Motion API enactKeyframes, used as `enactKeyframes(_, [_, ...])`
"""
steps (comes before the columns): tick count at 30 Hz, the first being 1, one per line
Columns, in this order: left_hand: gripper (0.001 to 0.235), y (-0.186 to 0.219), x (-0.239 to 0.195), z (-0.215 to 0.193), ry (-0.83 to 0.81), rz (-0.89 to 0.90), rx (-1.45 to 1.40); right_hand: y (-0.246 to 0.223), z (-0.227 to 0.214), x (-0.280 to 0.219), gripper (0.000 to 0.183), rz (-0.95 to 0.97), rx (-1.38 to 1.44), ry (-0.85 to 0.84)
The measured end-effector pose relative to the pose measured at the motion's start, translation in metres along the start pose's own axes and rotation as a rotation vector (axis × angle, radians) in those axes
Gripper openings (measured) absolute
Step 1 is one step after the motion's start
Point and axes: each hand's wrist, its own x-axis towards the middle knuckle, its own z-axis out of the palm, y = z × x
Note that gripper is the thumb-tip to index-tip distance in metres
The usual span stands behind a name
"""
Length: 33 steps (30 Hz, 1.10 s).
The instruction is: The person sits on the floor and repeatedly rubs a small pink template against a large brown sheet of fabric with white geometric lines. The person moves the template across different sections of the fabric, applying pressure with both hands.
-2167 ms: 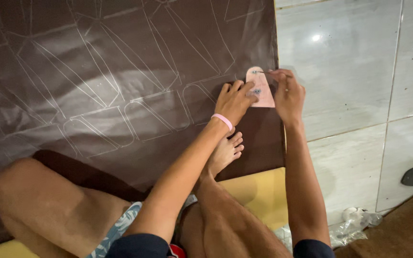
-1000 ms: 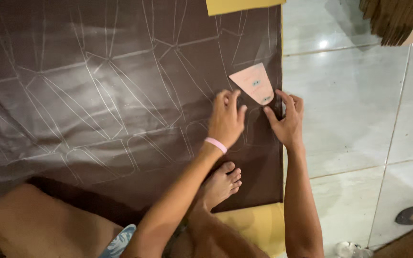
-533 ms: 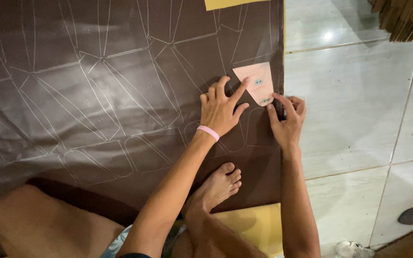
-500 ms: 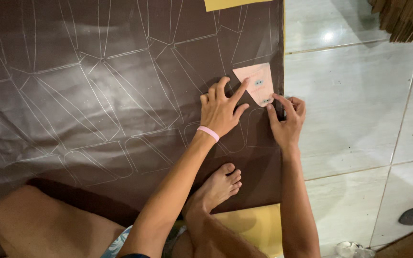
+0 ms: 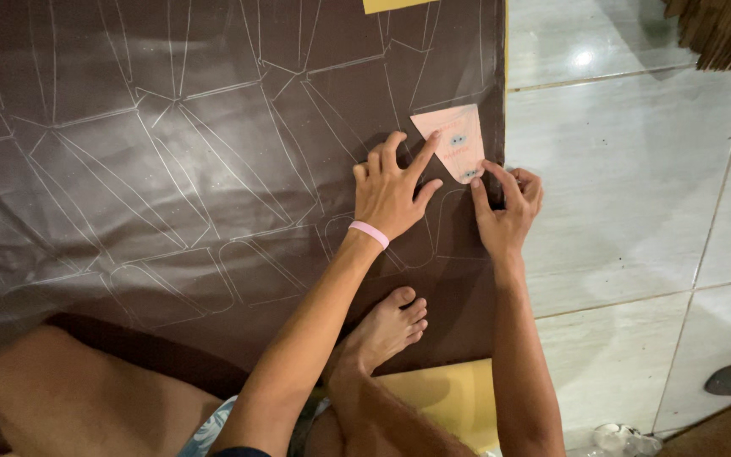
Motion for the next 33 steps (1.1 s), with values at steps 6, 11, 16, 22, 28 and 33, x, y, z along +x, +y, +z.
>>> enactKeyframes(6, [0.074, 0.022, 0.022, 0.002, -0.131, -0.103, 0.020, 0.007, 0.001, -0.003, 0.033, -0.005, -0.011, -0.016])
enactKeyframes(11, [0.045, 0.069, 0.038, 0.033, -0.062, 0.184, 0.493, 0.013, -0.016, 0.012, 0.032, 0.160, 0.261, -0.083])
enactKeyframes(16, [0.045, 0.123, 0.041, 0.071, -0.181, 0.106, 0.890, -0.009, -0.047, 0.068, 0.017, -0.233, 0.099, -0.053])
enactKeyframes(22, [0.051, 0.149, 0.049, 0.094, -0.450, 0.037, 0.976, -0.061, -0.064, 0.106, 0.022, -0.494, -0.081, -0.824])
enactKeyframes(28, [0.046, 0.145, 0.050, 0.105, -0.436, 0.074, 0.925, -0.074, -0.057, 0.116, 0.028, -0.754, -0.316, -0.806])
enactKeyframes(33, [0.042, 0.132, 0.055, 0.094, -0.553, 0.116, 0.772, -0.080, -0.022, 0.137, 0.033, -0.554, -0.163, -0.724])
